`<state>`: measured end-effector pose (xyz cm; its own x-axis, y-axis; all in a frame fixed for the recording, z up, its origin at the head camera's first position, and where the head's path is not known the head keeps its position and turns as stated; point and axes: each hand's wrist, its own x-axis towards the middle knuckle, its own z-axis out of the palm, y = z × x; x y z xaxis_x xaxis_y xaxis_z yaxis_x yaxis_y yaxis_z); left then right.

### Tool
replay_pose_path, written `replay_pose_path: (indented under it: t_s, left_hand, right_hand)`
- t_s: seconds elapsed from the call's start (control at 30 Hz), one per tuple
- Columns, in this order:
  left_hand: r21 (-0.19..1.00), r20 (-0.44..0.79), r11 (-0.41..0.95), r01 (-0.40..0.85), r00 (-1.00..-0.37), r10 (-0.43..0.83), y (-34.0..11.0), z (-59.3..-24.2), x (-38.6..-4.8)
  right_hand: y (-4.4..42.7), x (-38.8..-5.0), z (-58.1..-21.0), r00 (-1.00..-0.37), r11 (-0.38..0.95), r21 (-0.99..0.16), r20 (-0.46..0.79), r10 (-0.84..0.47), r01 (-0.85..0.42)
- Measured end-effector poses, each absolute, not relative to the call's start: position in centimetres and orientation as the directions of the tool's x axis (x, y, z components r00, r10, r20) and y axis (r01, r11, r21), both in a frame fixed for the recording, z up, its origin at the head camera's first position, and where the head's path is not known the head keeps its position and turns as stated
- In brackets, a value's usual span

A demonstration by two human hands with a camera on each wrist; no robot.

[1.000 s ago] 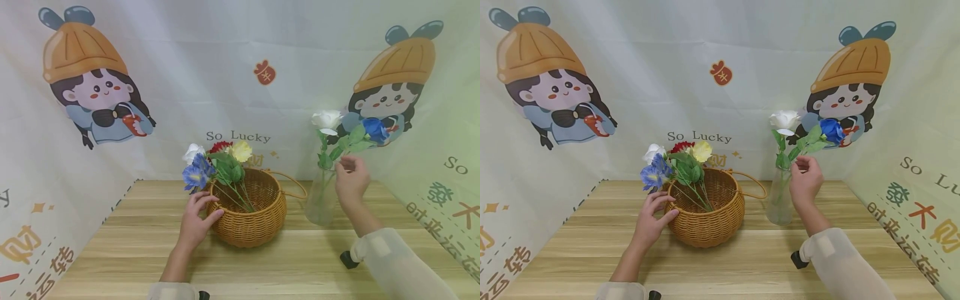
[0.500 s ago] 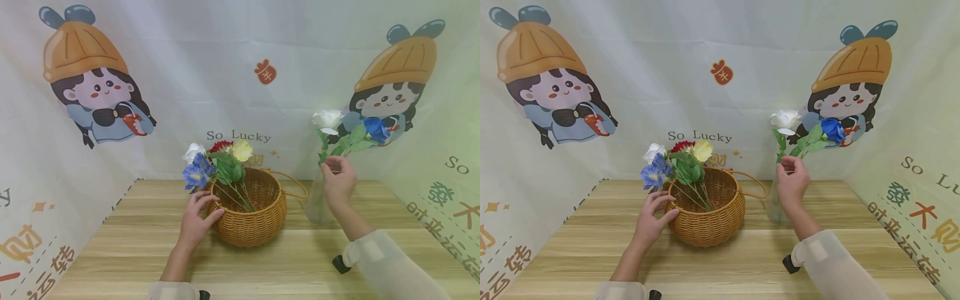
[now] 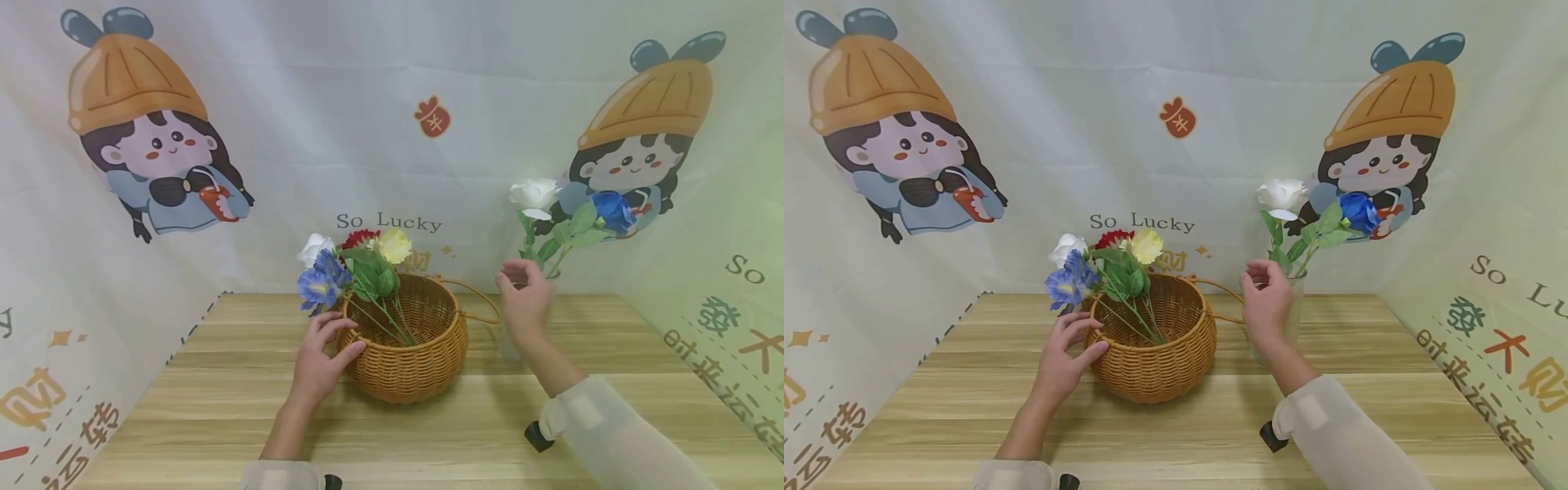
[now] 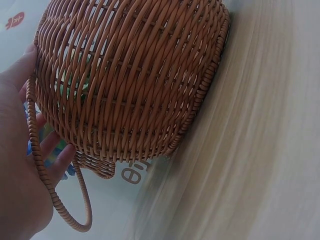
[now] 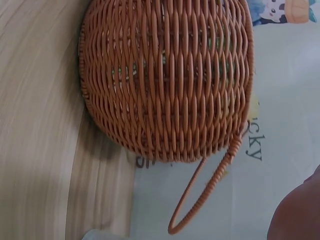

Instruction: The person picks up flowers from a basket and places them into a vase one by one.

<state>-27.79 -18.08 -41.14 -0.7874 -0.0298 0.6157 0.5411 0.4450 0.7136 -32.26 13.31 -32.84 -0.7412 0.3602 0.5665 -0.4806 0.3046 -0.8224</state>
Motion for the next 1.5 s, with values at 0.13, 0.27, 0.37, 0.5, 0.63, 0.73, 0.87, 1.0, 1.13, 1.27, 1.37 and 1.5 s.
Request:
replay_pose_path:
  t_s: [0.13, 0.27, 0.37, 0.5, 0.63, 0.73, 0.87, 1.0, 1.13, 1.27, 1.37, 1.5]
  left_hand:
    - [0.71, 0.62, 0.446, 0.545, -0.784, -0.029, -18.2, -41.3, -27.8]
    - [0.702, 0.629, 0.447, 0.554, -0.777, -0.025, -18.2, -41.3, -27.8]
    - [0.697, 0.636, 0.447, 0.56, -0.772, -0.024, -18.3, -41.3, -27.9]
    - [0.698, 0.634, 0.449, 0.558, -0.773, -0.024, -18.3, -41.2, -28.0]
    - [0.703, 0.626, 0.449, 0.551, -0.779, -0.024, -18.4, -41.2, -28.0]
    - [0.705, 0.626, 0.447, 0.55, -0.78, -0.028, -18.3, -41.2, -28.0]
    - [0.702, 0.632, 0.445, 0.556, -0.774, -0.03, -18.3, -41.2, -28.0]
    - [0.695, 0.639, 0.447, 0.563, -0.769, -0.025, -18.2, -41.3, -28.0]
    - [0.7, 0.635, 0.446, 0.558, -0.772, -0.029, -18.2, -41.3, -28.0]
    - [0.702, 0.635, 0.444, 0.557, -0.772, -0.035, -18.2, -41.2, -27.9]
    - [0.695, 0.639, 0.446, 0.563, -0.769, -0.026, -18.2, -41.3, -27.9]
    - [0.706, 0.628, 0.437, 0.557, -0.778, -0.024, -18.2, -41.2, -27.8]
  right_hand:
    - [12.4, -32.2, -33.0, -0.76, 0.298, -0.825, 0.561, 0.328, -0.48]
    - [11.5, -32.1, -33.1, -0.778, 0.278, -0.832, 0.55, 0.304, -0.48]
    - [10.8, -32.1, -33.2, -0.782, 0.277, -0.831, 0.552, 0.291, -0.483]
    - [9.8, -32.2, -33.5, -0.768, 0.329, -0.808, 0.577, 0.277, -0.489]
    - [8.7, -32.1, -33.6, -0.777, 0.336, -0.801, 0.581, 0.241, -0.495]
    - [7.9, -32.1, -33.6, -0.79, 0.324, -0.802, 0.578, 0.203, -0.503]
    - [7.1, -32.3, -33.7, -0.806, 0.325, -0.799, 0.572, 0.152, -0.506]
    - [6.3, -32.4, -33.7, -0.821, 0.314, -0.799, 0.563, 0.094, -0.512]
    - [5.5, -32.6, -33.6, -0.825, 0.323, -0.79, 0.563, 0.046, -0.521]
    - [4.7, -32.8, -33.5, -0.827, 0.329, -0.785, 0.561, 0.018, -0.525]
    - [4.3, -33.0, -33.4, -0.827, 0.324, -0.782, 0.562, -0.002, -0.532]
    - [4.0, -33.3, -33.1, -0.837, 0.325, -0.783, 0.545, -0.052, -0.53]
